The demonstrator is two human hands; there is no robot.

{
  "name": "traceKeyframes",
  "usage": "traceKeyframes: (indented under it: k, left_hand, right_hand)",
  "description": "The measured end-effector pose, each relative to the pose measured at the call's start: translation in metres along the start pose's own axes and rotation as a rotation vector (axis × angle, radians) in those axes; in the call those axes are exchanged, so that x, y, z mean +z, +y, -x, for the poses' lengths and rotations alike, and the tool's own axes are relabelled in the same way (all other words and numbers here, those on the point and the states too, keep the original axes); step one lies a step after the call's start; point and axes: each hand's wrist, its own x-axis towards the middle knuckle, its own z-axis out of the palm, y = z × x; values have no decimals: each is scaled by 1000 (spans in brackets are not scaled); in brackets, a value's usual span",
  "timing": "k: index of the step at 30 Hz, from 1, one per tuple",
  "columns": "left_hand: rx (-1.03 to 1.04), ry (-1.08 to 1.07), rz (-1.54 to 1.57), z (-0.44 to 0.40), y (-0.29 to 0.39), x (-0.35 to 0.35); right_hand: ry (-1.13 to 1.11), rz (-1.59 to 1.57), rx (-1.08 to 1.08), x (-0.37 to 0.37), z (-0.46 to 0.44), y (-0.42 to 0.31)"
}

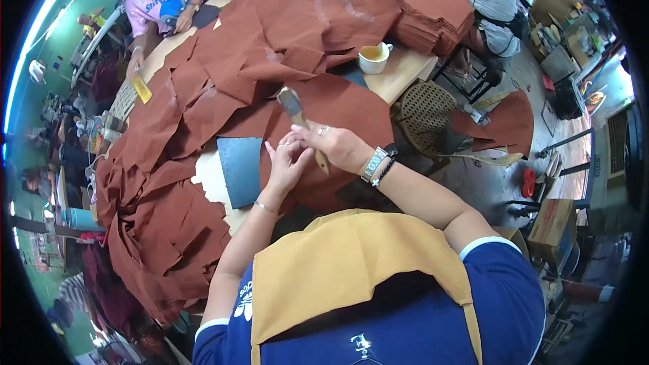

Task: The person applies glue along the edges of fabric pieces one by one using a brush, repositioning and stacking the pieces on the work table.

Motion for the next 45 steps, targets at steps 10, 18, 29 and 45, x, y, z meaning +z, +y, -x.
traceKeyframes:
  k: [10,18,29,45]
  left_hand:
    - [26,-115,70,-2,-6,-1]
    - [72,-2,-123,-1,18,3]
    - [61,-55,-210,-1,23,1]
    - [103,-28,-246,1,21,4]
  right_hand:
    - [-132,112,113,-9,21,-27]
    - [-420,-330,786,-139,130,-101]
    - [-264,-648,805,-141,197,-141]
    - [-290,-1320,1140,-85,188,-104]
